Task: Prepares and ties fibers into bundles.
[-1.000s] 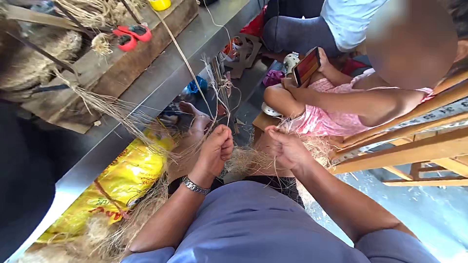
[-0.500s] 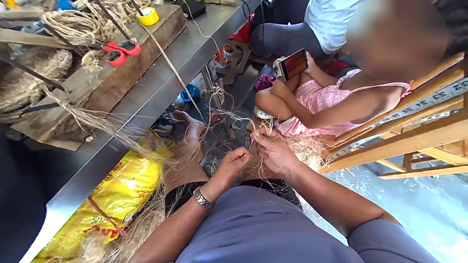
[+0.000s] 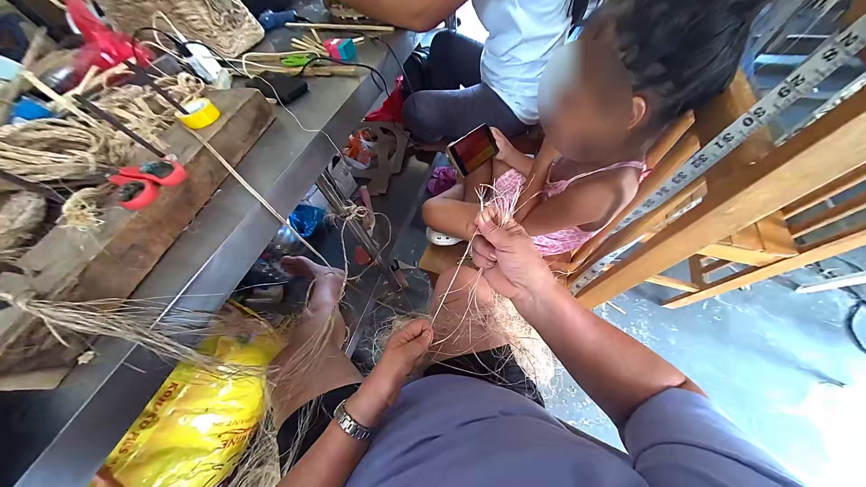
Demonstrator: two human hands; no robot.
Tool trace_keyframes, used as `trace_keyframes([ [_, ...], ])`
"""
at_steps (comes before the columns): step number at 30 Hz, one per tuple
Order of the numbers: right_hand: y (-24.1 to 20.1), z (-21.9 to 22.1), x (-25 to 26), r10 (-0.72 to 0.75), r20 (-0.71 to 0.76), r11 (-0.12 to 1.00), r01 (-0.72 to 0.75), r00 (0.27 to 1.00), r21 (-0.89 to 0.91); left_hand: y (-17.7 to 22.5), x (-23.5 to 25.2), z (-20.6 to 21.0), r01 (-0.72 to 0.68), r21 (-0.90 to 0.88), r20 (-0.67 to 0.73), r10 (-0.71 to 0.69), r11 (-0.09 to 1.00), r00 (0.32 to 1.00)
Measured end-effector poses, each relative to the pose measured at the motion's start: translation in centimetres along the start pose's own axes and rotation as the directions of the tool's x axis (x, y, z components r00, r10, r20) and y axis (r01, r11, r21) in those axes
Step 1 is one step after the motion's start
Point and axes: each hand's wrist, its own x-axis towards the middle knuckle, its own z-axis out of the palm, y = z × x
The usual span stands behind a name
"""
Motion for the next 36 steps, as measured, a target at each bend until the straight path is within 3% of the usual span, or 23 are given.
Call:
trace_keyframes([
  [4, -3.0, -1.9, 0.9, -0.194, -0.074, 0.977, 0.186, 0.978, -0.103, 0.8, -0.5, -2.0, -0.053, -0.135, -0.162, 0.031, 0.989, 0.986],
  [7, -6.0, -3.7, 1.7, -0.384, -0.109, 0.922, 0.375, 0.917, -0.095, 1.5, -0.2, -3.5, -0.114, -0.271, -0.421, -0.012, 0.956, 0.907],
  [9, -5.9, -3.3, 1.4, -0.395, -0.078, 0.915, 0.385, 0.915, -0.121, 1.7, -0.1, -3.3, -0.16, -0.266, -0.469, 0.017, 0.951, 0.883],
  [13, 0.0, -0.3, -1.6, -0.031, 0.082, 0.979, 0.047, 0.996, -0.197, 1.8, 0.0, -1.1, -0.166, -0.146, -0.311, 0.114, 0.975, 0.943],
  [15, 2.8, 1.1, -2.8, 0.167, 0.086, 0.969, -0.147, 0.982, -0.197, 1.8, 0.0, -0.4, -0.17, -0.101, -0.254, 0.139, 0.98, 0.957],
  [17, 4.4, 1.8, -3.4, 0.275, 0.104, 0.947, -0.25, 0.956, -0.204, 1.6, -0.1, -0.5, -0.178, -0.078, -0.222, 0.157, 0.981, 0.962],
  [31, 5.6, 2.0, -3.3, 0.207, 0.151, 0.978, -0.204, 0.967, -0.032, 1.1, -0.2, 0.2, -0.156, 0.032, -0.143, 0.159, 0.987, 0.977],
  [36, 5.2, 2.5, -3.3, 0.203, 0.123, 0.979, -0.199, 0.971, -0.049, 0.7, -0.2, 0.1, -0.169, 0.105, -0.114, 0.181, 0.98, 0.977],
])
